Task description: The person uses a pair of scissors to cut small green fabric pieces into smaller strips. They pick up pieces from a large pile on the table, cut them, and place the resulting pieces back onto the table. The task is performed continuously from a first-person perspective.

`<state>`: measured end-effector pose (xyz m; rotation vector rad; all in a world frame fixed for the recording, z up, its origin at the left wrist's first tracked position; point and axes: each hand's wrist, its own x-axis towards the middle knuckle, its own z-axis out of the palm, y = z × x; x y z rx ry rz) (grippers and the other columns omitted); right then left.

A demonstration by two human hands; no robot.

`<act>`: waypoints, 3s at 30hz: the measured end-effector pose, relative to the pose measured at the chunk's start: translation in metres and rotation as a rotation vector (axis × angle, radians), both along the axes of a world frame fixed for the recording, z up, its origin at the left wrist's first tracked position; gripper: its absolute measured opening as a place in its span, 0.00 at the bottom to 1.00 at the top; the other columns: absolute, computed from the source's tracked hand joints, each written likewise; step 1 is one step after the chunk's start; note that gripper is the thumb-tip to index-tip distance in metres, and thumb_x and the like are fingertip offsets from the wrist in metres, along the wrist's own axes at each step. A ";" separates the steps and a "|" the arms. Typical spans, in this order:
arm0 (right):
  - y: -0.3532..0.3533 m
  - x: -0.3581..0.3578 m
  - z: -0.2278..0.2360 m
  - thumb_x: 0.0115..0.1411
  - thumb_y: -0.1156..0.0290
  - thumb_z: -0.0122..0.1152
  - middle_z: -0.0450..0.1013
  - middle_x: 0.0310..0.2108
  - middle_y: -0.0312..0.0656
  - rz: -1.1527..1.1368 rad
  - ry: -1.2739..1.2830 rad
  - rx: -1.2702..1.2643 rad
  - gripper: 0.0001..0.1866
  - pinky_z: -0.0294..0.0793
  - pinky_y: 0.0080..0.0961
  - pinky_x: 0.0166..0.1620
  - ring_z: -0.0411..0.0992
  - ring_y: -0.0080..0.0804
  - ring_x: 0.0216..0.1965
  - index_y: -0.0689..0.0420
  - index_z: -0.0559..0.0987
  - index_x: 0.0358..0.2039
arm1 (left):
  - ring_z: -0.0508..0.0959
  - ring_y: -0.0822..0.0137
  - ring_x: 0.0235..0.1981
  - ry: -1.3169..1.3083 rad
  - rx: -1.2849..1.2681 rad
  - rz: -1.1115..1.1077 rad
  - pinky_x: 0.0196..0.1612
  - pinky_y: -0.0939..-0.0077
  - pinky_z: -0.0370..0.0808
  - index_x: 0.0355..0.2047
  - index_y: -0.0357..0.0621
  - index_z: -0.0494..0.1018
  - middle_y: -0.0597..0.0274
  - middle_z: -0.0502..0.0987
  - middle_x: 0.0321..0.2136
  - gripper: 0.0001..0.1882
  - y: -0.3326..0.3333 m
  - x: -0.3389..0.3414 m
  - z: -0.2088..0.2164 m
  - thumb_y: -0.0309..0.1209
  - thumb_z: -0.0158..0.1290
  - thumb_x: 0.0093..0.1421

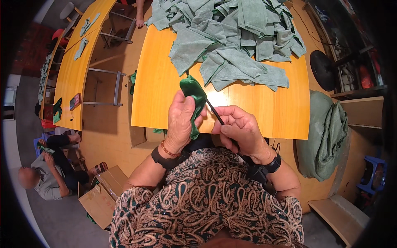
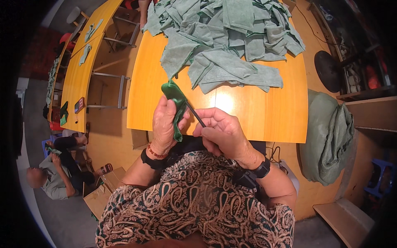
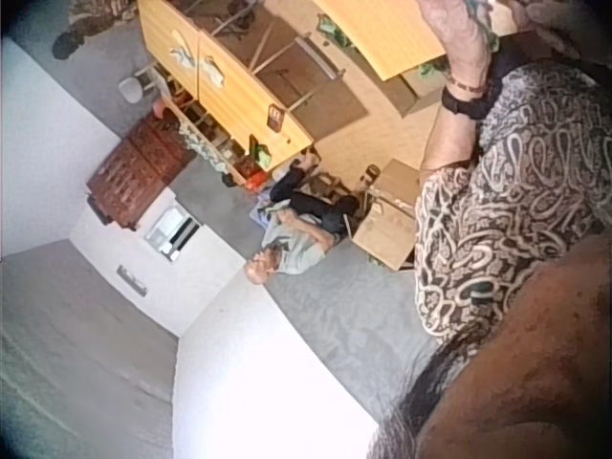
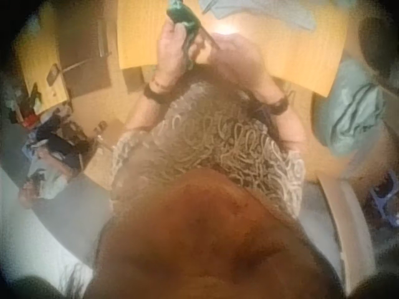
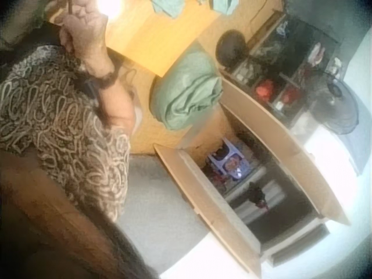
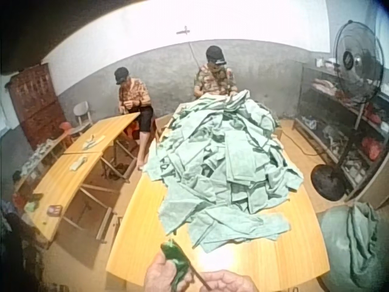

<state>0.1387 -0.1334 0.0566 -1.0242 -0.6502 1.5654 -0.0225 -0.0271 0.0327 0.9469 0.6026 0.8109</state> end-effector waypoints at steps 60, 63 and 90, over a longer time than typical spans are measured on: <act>-0.027 0.021 -0.012 0.64 0.79 0.51 0.77 0.27 0.48 0.112 0.257 -0.036 0.14 0.56 0.12 0.12 0.63 0.17 0.10 0.66 0.76 0.48 | 0.80 0.67 0.35 -0.233 -0.073 -0.019 0.41 0.70 0.79 0.43 0.40 0.70 0.60 0.78 0.35 0.12 -0.004 -0.005 0.005 0.29 0.58 0.63; -0.028 0.027 -0.011 0.63 0.79 0.52 0.76 0.25 0.48 0.135 0.200 -0.056 0.14 0.56 0.12 0.12 0.63 0.17 0.10 0.67 0.77 0.48 | 0.79 0.68 0.35 -0.253 -0.113 -0.100 0.42 0.72 0.78 0.42 0.39 0.70 0.59 0.78 0.35 0.13 -0.002 -0.008 0.006 0.31 0.59 0.62; -0.014 0.031 -0.015 0.63 0.78 0.53 0.73 0.21 0.46 0.181 0.288 0.056 0.14 0.52 0.13 0.12 0.58 0.15 0.09 0.67 0.77 0.48 | 0.76 0.76 0.37 -0.245 -0.114 -0.218 0.43 0.80 0.75 0.45 0.38 0.71 0.67 0.76 0.38 0.17 -0.010 -0.009 0.012 0.32 0.61 0.61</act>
